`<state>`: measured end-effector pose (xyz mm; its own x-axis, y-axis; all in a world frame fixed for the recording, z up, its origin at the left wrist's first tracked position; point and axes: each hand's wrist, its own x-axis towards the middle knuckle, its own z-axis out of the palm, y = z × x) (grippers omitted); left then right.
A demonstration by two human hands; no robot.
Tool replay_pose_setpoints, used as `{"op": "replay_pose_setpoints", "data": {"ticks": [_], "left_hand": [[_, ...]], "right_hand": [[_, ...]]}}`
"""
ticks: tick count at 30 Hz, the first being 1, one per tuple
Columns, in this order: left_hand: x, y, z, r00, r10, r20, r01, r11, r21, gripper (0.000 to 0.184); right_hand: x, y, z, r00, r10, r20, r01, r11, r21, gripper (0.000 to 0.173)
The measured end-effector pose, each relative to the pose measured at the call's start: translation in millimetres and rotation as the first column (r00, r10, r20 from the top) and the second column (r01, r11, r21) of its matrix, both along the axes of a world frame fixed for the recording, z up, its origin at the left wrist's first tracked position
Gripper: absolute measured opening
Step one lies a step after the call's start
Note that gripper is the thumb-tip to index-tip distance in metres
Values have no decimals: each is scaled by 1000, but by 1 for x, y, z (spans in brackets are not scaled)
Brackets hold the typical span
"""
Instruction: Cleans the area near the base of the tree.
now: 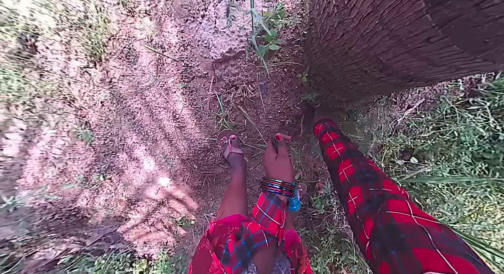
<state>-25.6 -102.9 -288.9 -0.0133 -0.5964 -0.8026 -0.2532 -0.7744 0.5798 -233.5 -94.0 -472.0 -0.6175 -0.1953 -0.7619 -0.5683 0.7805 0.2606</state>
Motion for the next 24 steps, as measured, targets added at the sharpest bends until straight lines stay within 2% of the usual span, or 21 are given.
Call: {"op": "replay_pose_setpoints", "data": {"ticks": [3, 4, 5, 8, 10, 13, 14, 18, 20, 24], "left_hand": [[0, 3, -3, 1000, 21, 11, -21, 1000, 4, 33], [-1, 6, -5, 999, 32, 8, -32, 999, 0, 33], [-1, 8, -6, 999, 31, 7, -31, 1000, -5, 33], [-3, 12, -6, 1000, -9, 21, 10, 1000, -18, 34], [-5, 14, -5, 999, -27, 27, 27, 1000, 0, 33], [-7, 16, -4, 999, -39, 25, 39, 999, 22, 33], [-7, 16, -5, 999, -36, 23, 36, 999, 25, 33], [-9, 17, -11, 1000, 4, 30, -4, 1000, 11, 37], [-12, 14, -10, 1000, 9, 29, -9, 1000, -3, 37], [-15, 6, -4, 1000, -3, 9, 3, 1000, -5, 34]], "right_hand": [[-6, 1, -8, 998, -70, 3, 70, 997, 17, 64], [-9, 0, -8, 998, -64, 25, 63, 997, 47, 58], [-10, -4, 0, 996, -47, 70, 41, 995, 87, 51], [-7, -32, 55, 972, -55, 227, 9, 981, 196, 46], [-12, -29, 56, 971, -46, 237, 2, 983, 183, 44], [-24, 2, 9, 990, 70, 121, -79, 995, 65, 43], [-21, 5, 4, 989, 83, 122, -89, 995, 39, 44], [29, 25, 38, 954, 209, 214, -195, 977, -84, 54], [55, 41, 55, 933, 281, 225, -259, 958, -123, 47], [81, 54, 56, 880, 421, 219, -373, 899, -228, 36]]}}
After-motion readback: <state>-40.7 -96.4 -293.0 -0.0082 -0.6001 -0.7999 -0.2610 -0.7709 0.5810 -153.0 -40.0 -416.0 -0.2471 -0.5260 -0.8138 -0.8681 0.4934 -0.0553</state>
